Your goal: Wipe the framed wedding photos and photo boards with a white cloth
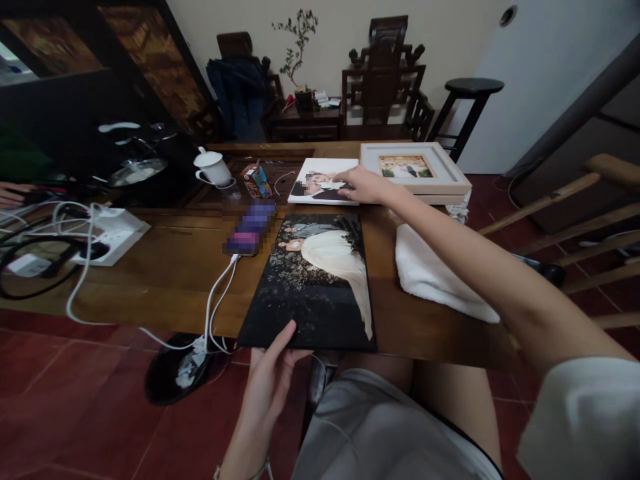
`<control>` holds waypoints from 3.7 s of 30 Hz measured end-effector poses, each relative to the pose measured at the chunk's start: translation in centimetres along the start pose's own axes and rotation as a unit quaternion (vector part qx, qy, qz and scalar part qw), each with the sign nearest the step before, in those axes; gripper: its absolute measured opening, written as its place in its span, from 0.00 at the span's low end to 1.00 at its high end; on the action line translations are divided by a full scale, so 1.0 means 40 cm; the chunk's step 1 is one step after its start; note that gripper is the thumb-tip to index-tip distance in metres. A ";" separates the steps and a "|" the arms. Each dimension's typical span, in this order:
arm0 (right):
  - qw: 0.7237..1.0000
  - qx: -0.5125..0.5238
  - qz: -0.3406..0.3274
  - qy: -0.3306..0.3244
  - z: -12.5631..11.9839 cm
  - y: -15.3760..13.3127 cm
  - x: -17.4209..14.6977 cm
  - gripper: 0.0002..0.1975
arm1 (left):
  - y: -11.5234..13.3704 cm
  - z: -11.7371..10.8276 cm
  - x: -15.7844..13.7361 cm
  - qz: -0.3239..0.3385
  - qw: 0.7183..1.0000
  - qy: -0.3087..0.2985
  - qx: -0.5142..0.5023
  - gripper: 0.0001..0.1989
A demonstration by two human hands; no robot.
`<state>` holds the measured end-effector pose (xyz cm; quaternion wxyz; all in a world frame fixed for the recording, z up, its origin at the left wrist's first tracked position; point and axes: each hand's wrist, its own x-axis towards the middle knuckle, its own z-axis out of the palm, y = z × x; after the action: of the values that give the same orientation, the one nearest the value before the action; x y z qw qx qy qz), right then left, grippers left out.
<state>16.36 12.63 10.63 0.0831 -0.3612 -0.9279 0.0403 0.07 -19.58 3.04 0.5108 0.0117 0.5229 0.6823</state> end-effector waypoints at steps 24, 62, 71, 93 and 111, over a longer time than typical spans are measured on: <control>0.963 -0.180 0.144 0.142 0.103 -0.136 -0.680 0.12 | 0.128 0.038 0.060 -0.007 0.996 0.069 0.063 0.09; 0.984 -0.027 0.004 0.178 0.137 -0.047 -0.645 0.18 | 0.129 0.389 0.360 0.337 0.581 -0.130 0.729 0.29; 0.978 -0.045 -0.035 0.199 0.139 -0.017 -0.635 0.16 | 0.105 0.339 0.354 0.395 0.519 -0.148 0.743 0.22; 0.984 -0.032 -0.012 0.174 0.134 -0.003 -0.632 0.21 | 0.038 0.270 0.410 0.459 0.510 -0.348 0.639 0.32; 0.999 -0.014 -0.010 0.047 0.095 -0.085 -0.584 0.25 | 0.037 0.270 0.420 0.458 0.499 -0.345 0.650 0.32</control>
<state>30.34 -5.73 4.45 0.1214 -0.3549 -0.9269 0.0095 -3.01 0.01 0.31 0.1153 0.8124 0.5232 0.2301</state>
